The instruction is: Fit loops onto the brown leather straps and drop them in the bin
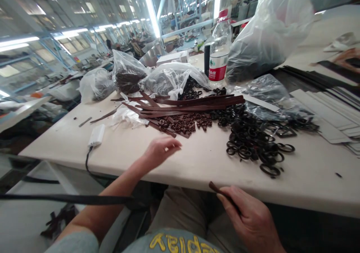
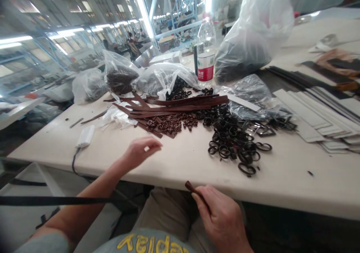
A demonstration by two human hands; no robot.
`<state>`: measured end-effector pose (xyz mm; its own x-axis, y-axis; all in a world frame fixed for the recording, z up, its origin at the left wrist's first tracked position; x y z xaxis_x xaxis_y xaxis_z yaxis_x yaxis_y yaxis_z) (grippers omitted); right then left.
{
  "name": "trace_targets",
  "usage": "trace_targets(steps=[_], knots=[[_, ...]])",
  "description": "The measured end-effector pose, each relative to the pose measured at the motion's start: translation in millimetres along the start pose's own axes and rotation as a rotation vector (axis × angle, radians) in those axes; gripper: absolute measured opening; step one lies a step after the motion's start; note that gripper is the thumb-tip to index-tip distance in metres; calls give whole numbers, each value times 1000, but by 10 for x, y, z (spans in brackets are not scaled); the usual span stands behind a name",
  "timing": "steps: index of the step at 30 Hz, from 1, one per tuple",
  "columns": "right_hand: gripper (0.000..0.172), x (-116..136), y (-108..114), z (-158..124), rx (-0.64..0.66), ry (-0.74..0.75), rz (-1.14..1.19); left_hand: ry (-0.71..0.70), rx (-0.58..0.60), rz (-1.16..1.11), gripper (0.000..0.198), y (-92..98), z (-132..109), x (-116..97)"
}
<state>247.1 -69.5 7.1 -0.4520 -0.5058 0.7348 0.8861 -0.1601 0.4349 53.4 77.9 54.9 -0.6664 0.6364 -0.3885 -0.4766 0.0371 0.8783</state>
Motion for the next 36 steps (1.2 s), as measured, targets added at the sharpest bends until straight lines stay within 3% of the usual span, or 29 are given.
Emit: trace_targets(steps=[2,3,6,10,15,18,21,24,28,31,36], knots=[[13,-21,10,-11,2,-12,-7,176,-123,183,6,251,90,478],[13,-17,8,-10,-1,-11,-9,234,-119,249,10,290,136,678],[13,31,-17,12,-8,4,-14,269,-19,326,18,195,283,1049],[13,66,17,24,-43,7,-46,257,28,289,10,33,407,1189],[12,6,146,-9,-90,-23,-99,315,-50,217,7,82,445,1229],[12,-9,238,23,-137,-39,-124,358,-122,138,8,117,417,1113],[12,28,315,128,-179,-53,-129,420,-132,-306,23,-34,318,800],[14,101,346,278,-201,-57,-130,493,38,-896,29,-409,159,244],[16,216,288,413,-197,-27,-174,557,207,-1217,25,-727,-46,-394],[20,264,210,415,-180,-22,-192,613,197,-1335,25,-853,-120,-526],[19,320,138,353,-144,2,-138,675,207,-1438,27,-995,-191,-498]])
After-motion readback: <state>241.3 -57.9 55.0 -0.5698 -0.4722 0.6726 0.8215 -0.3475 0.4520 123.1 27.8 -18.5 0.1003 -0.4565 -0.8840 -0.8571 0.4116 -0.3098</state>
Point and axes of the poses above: each hand's wrist, its own z-axis towards the middle knuckle, its own y-axis out of the back of the hand, x = y × z, the point moved 9 cm from there along z, towards the middle knuckle, and after that the axes turned 12 degrees about z, right-handed, at the moved point
